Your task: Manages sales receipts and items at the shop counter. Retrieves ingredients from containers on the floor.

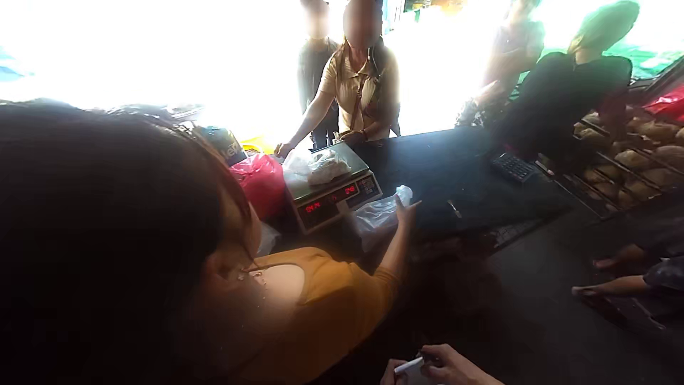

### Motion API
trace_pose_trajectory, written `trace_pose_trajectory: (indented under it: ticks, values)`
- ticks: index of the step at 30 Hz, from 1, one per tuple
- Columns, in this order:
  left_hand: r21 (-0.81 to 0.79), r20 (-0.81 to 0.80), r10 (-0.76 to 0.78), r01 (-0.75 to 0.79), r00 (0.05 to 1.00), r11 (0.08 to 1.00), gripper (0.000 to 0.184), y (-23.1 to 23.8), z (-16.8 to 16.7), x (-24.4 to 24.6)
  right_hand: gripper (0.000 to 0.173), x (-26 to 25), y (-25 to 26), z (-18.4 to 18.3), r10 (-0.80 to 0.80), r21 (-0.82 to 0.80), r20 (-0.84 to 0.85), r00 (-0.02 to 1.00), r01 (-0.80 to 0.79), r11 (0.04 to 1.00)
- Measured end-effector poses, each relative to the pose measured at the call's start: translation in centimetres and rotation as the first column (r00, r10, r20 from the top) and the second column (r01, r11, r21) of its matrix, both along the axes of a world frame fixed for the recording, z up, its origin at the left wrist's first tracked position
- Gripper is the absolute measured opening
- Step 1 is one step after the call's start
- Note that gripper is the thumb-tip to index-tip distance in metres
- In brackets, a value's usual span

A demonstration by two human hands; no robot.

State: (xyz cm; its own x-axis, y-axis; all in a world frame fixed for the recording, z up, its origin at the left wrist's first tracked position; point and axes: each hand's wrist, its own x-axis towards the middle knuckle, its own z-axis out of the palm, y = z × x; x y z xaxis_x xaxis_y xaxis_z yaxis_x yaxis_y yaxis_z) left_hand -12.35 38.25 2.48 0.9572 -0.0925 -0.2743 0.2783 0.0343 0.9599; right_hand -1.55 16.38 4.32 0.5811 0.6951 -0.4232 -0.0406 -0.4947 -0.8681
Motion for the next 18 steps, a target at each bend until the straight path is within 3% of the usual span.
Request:
trace_pose_trajectory:
  ticks: [4, 7, 11, 14, 18]
  values:
    - [-0.047, -0.084, 0.001, -0.005, 0.996, 0.999, 0.032, -4.6, -0.2, 5.8, 0.033, 3.8, -4.2, -0.4, -0.163, -0.037, 0.025, 0.986, 0.164, 0.986]
    - [-0.031, -0.227, 0.013, -0.021, 0.974, 0.999, 0.053, -7.9, -0.7, 9.7, 0.034, 9.8, -8.8, -0.3, -0.287, 0.006, 0.077, 0.955, 0.287, 0.958]
    - [0.165, -0.368, -0.032, 0.099, 0.929, 0.981, 0.051, -10.8, -2.2, 11.6, 0.024, 21.2, -15.2, 4.8, -0.547, 0.157, 0.277, 0.790, 0.525, 0.837]
    - [0.300, -0.437, -0.098, 0.247, 0.894, 0.921, 0.051, -11.8, -2.6, 11.8, 0.029, 30.2, -19.0, 8.8, -0.556, 0.201, 0.371, 0.744, 0.520, 0.830]
    - [0.380, -0.505, -0.006, 0.229, 0.863, 0.896, 0.049, -12.5, -2.7, 10.6, 0.030, 38.9, -19.7, 10.9, -0.490, 0.171, 0.404, 0.772, 0.462, 0.870]
